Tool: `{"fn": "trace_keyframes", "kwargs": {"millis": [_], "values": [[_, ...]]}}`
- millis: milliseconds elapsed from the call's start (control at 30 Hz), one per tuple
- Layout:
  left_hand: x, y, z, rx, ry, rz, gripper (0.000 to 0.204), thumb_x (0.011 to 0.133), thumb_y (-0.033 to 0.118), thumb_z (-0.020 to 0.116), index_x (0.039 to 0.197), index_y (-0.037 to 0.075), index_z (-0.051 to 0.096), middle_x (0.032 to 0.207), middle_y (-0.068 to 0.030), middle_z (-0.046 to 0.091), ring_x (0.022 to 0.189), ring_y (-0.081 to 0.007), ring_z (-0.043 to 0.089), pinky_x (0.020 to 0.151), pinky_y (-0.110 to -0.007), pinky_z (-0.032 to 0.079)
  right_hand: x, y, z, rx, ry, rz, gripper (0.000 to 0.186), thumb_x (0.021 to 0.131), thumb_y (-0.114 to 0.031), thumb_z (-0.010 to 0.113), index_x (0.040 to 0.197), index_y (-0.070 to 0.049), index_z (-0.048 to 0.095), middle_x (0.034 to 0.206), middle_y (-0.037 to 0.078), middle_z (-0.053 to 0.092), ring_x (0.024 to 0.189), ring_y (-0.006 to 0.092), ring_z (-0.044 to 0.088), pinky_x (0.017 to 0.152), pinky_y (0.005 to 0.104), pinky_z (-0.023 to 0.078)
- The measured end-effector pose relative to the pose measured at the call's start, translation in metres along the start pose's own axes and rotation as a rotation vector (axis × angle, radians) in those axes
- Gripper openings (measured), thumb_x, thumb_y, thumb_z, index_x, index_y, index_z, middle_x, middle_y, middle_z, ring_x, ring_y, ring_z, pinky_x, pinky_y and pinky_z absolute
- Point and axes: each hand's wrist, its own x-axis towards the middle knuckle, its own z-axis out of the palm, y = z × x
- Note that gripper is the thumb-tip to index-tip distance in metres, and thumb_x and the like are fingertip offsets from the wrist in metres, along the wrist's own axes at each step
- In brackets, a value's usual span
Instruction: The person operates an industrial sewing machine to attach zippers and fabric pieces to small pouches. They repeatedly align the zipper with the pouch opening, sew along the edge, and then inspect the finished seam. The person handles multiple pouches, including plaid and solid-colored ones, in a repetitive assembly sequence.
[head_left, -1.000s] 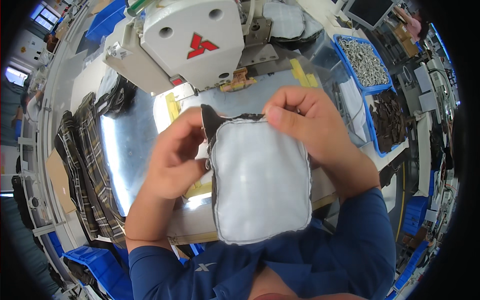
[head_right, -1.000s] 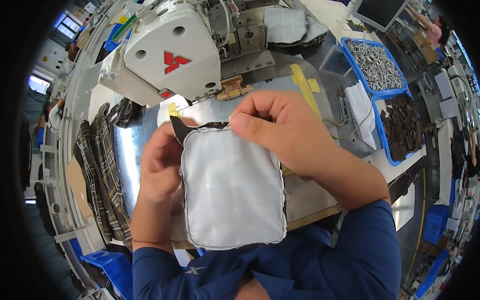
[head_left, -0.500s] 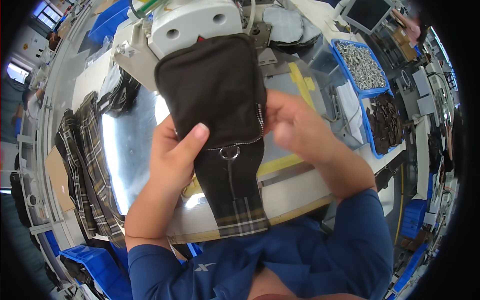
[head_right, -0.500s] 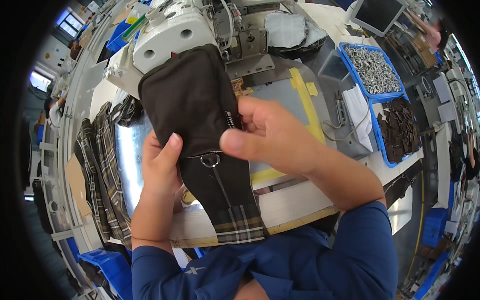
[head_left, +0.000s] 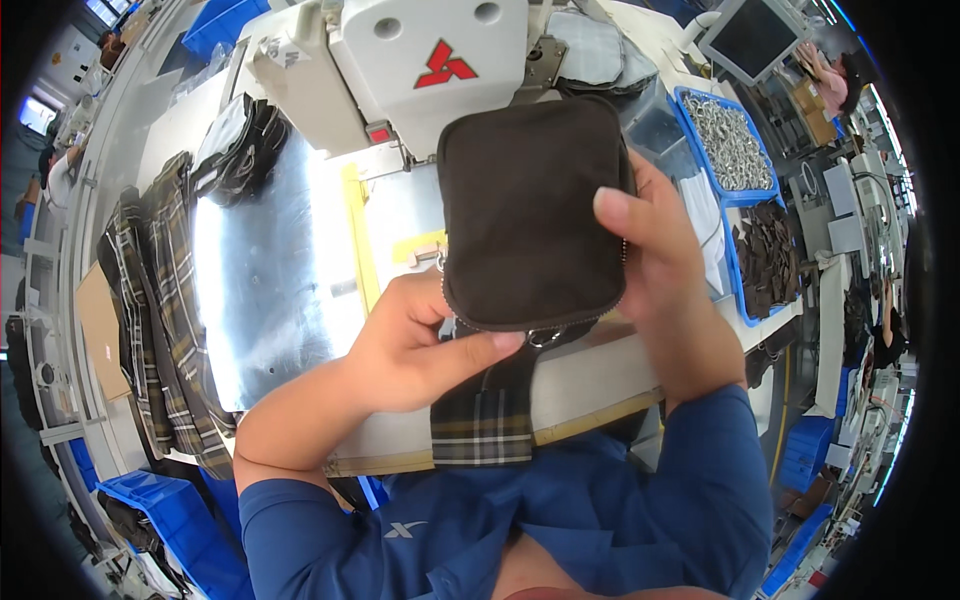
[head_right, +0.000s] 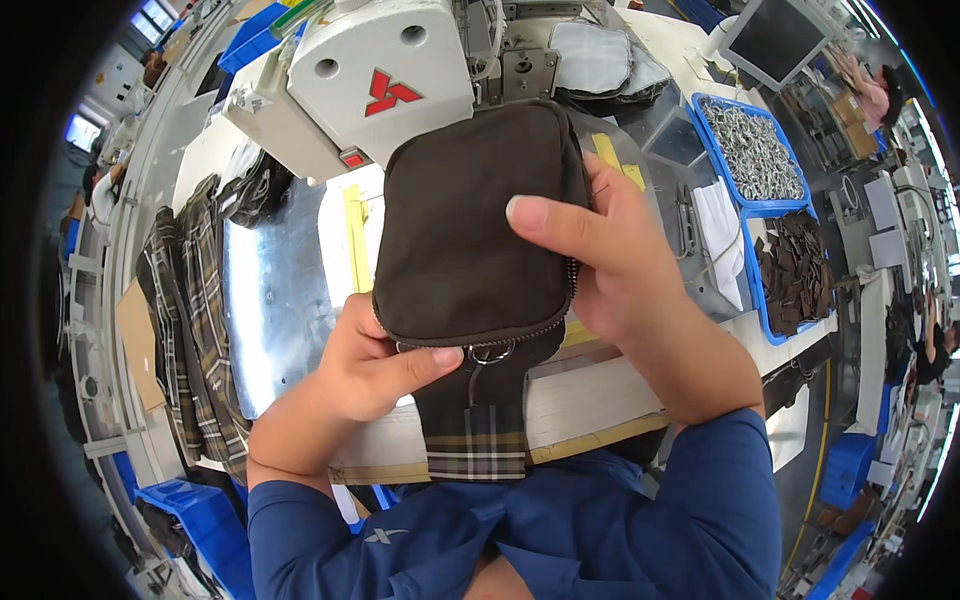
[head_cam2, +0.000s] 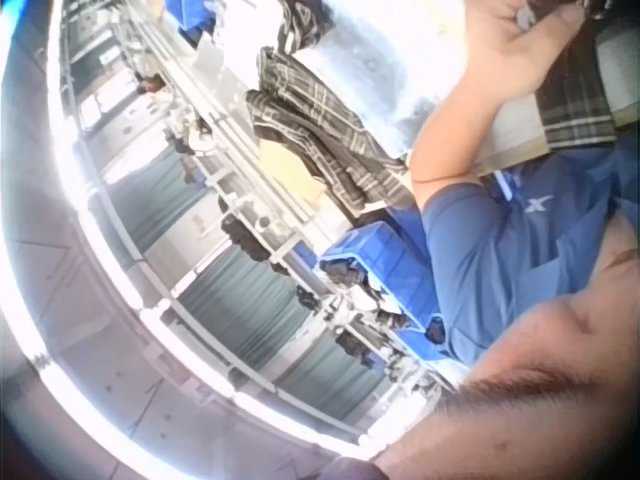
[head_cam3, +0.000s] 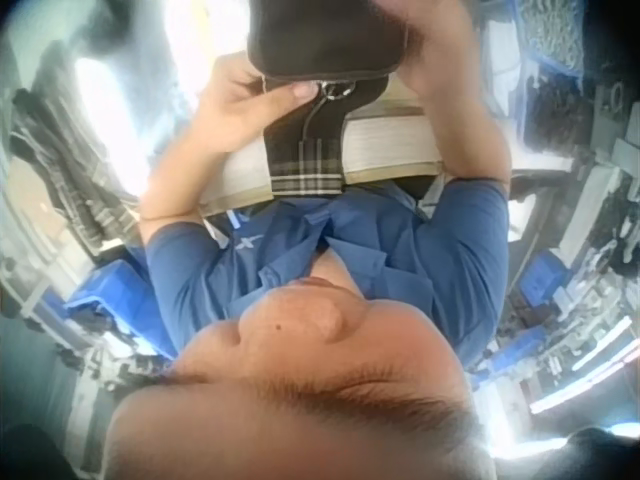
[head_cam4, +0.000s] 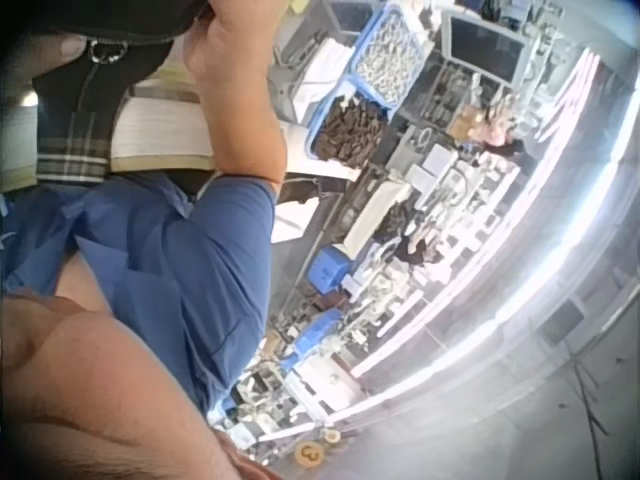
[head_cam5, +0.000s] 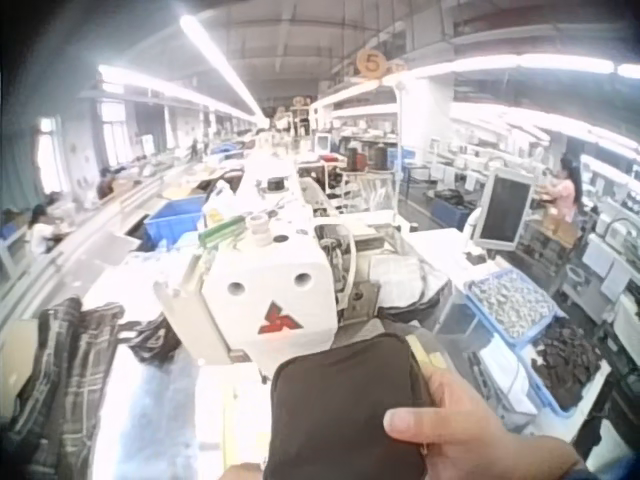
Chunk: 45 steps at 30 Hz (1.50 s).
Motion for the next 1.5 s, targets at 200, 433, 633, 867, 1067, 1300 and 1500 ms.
{"fn": "trace_keyframes", "kwargs": {"millis": [200, 433, 633, 867, 1067, 1300, 1500], "values": [[0.002, -0.002, 0.022, -0.243, 0.059, -0.272, 0.02, 0.104, 0.01, 0.071, 0.121, -0.001, 0.072, 0.103, -0.0017, 0.075, 0.097, -0.0116, 0.066, 0.087, -0.033, 0.054, -0.002, 0.004, 0.004, 0.061, 0.056, -0.063, 0.041, 0.099, -0.002, 0.067, 0.138, 0.007, 0.059, 0.129, 0.019, 0.072, 0.114, 0.0264, 0.074, 0.1, 0.0415, 0.062], [-0.006, -0.018, 0.024, 0.18, -0.04, -0.229, 0.022, 0.11, 0.022, 0.064, 0.116, 0.001, 0.067, 0.093, -0.0096, 0.074, 0.083, -0.0256, 0.07, 0.078, -0.039, 0.055, 0.009, -0.005, -0.015, 0.145, 0.16, -0.028, 0.035, 0.1, 0.0, 0.063, 0.135, 0.006, 0.06, 0.127, 0.019, 0.072, 0.112, 0.0294, 0.075, 0.1, 0.0429, 0.062], [-0.008, -0.015, 0.025, 0.32, -0.101, -0.043, 0.026, 0.112, 0.014, 0.056, 0.135, 0.003, 0.058, 0.108, -0.0181, 0.075, 0.097, -0.039, 0.075, 0.086, -0.042, 0.057, 0.014, -0.004, -0.027, 0.106, 0.14, -0.054, 0.034, 0.095, 0.004, 0.064, 0.129, 0.006, 0.063, 0.123, 0.019, 0.074, 0.109, 0.0284, 0.075, 0.099, 0.0417, 0.062], [-0.007, -0.015, 0.024, 0.251, -0.119, -0.069, 0.027, 0.111, 0.01, 0.056, 0.137, 0.004, 0.058, 0.112, -0.0171, 0.076, 0.104, -0.036, 0.077, 0.09, -0.041, 0.058, 0.016, -0.005, -0.029, 0.137, 0.064, -0.064, 0.036, 0.093, 0.006, 0.064, 0.129, 0.007, 0.063, 0.122, 0.019, 0.074, 0.109, 0.0292, 0.075, 0.1, 0.0421, 0.061], [-0.01, -0.02, 0.023, 0.242, -0.084, -0.071, 0.025, 0.11, 0.011, 0.058, 0.134, 0.003, 0.062, 0.109, -0.0142, 0.077, 0.101, -0.0296, 0.077, 0.089, -0.039, 0.058, 0.015, -0.004, -0.027, 0.159, 0.053, -0.059, 0.034, 0.095, 0.004, 0.065, 0.129, 0.007, 0.063, 0.123, 0.019, 0.074, 0.11, 0.0294, 0.075, 0.1, 0.0423, 0.061], [-0.004, -0.01, 0.012, -0.204, -0.036, -0.313, 0.027, 0.105, 0.01, 0.066, 0.129, -0.002, 0.068, 0.113, -0.0068, 0.076, 0.104, -0.0123, 0.069, 0.091, -0.032, 0.054, 0.012, -0.004, -0.01, 0.115, 0.114, -0.054, 0.031, 0.098, -0.002, 0.068, 0.128, 0.005, 0.065, 0.121, 0.015, 0.075, 0.111, 0.0253, 0.074, 0.1, 0.0409, 0.06], [-0.005, -0.022, 0.007, -0.548, 0.069, -0.3, 0.05, 0.103, 0.008, 0.062, 0.147, -0.012, 0.052, 0.14, -0.0257, 0.066, 0.127, -0.0367, 0.068, 0.11, -0.05, 0.055, 0.015, -0.004, -0.014, -0.031, 0.116, -0.089, 0.033, 0.096, -0.005, 0.074, 0.127, 0.003, 0.067, 0.12, 0.011, 0.075, 0.106, 0.0211, 0.072, 0.096, 0.0354, 0.057]]}}
